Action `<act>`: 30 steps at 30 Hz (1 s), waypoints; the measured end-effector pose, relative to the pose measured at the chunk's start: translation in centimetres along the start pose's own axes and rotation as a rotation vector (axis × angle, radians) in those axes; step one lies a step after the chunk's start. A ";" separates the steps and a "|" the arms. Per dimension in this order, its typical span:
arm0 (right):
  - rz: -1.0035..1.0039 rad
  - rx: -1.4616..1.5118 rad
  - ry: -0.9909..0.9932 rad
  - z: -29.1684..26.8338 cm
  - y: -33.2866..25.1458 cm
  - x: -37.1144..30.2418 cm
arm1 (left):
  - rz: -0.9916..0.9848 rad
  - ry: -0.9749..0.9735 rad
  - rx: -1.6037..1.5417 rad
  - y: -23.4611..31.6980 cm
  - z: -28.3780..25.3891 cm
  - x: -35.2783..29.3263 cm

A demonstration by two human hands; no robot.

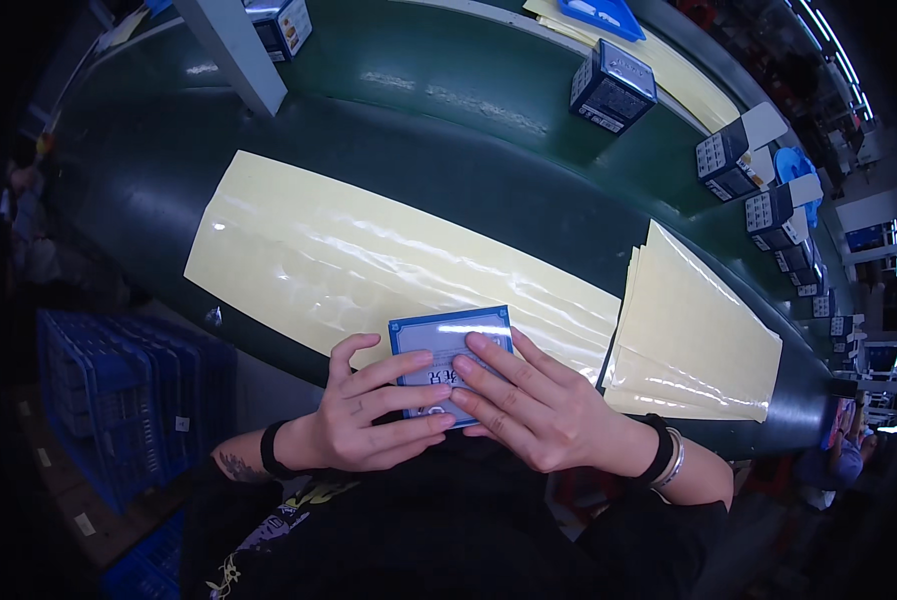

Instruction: Packaging small manufactured items into blue boxes and moving them along an assembly line.

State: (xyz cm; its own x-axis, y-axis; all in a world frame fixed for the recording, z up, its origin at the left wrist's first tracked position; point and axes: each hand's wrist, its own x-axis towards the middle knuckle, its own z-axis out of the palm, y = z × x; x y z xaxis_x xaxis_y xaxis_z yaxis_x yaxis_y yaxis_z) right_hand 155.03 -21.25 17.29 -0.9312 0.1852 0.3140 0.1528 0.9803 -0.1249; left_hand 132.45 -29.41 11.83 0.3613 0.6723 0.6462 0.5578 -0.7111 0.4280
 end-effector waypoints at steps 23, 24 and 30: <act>0.391 0.213 0.152 1.1 10.2 11.1 | -0.551 -0.138 0.109 0.4 0.0 -2.3; 0.333 0.057 0.217 0.7 9.4 10.8 | -0.573 -0.137 0.058 0.3 -0.3 -2.1; 0.219 0.051 0.127 1.0 2.0 7.8 | -0.398 -0.218 0.080 -2.3 -2.4 -2.4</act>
State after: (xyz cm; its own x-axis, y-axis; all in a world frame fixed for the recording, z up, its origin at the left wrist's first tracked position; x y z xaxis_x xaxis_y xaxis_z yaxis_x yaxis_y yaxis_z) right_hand 147.79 -17.88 18.55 -0.8282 0.4025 0.3900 0.3261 0.9120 -0.2488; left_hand 128.47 -29.88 10.79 0.2510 0.9237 0.2895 0.7379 -0.3761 0.5604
